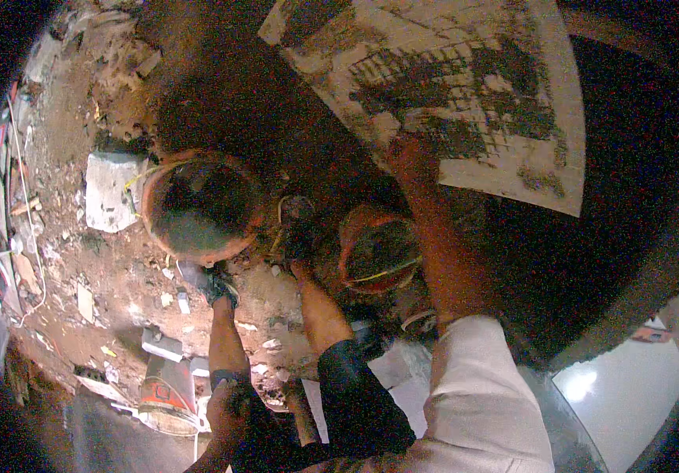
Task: The person installs a large white ceramic tile onto a countertop surface, using a rubber mallet to tap it into place and a spirit level to verify alignment. The person also uses a tape measure to check dimensions during the process.
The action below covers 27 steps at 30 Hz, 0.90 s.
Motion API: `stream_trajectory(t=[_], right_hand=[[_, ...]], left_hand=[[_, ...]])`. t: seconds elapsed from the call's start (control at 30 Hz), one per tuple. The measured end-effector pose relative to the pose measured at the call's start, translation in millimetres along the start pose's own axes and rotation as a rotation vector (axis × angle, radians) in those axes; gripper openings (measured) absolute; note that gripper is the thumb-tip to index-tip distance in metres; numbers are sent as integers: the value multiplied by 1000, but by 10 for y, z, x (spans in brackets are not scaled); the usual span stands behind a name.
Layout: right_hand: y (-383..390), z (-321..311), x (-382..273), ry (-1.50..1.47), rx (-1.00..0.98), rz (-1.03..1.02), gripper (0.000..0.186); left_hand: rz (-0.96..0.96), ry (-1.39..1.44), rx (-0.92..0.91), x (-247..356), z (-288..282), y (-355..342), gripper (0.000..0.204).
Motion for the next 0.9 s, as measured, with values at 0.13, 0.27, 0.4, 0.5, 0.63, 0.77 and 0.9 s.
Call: stream_trajectory(t=[0.13, 0.27, 0.4, 0.5, 0.63, 0.77, 0.9], right_hand=[[305, -1529, 179, -247, 33, 249, 29], [347, -2411, 483, -190, 447, 108, 27], [299, -2574, 620, -74, 407, -49, 28], [334, -2632, 675, -61, 384, 53, 22], [593, -2735, 415, -82, 593, 2, 17], [189, -2063, 332, -418, 387, -61, 20], [-470, -1562, -533, 61, 248, -158, 28]], left_hand=[[141, -22, 18, -39, 49, 80, 28], [112, -91, -35, 79, -77, -28, 28], [28, 0, -165, -65, -31, -47, 58], [-8, 25, -147, 30, -101, -95, 46], [162, -44, 35, 69, -128, -24, 24], [203, 40, 25, 51, -118, -75, 25], [130, -8, 26, 68, -123, -52, 27]])
Point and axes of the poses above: each hand's wrist, its own y-axis away from the middle knuckle, its own z-axis out of the palm, x = y × z, the point moved 8 cm from there along -y, towards the middle knuckle, and after that the axes turned 13 degrees about z, right-handed, at the moved point
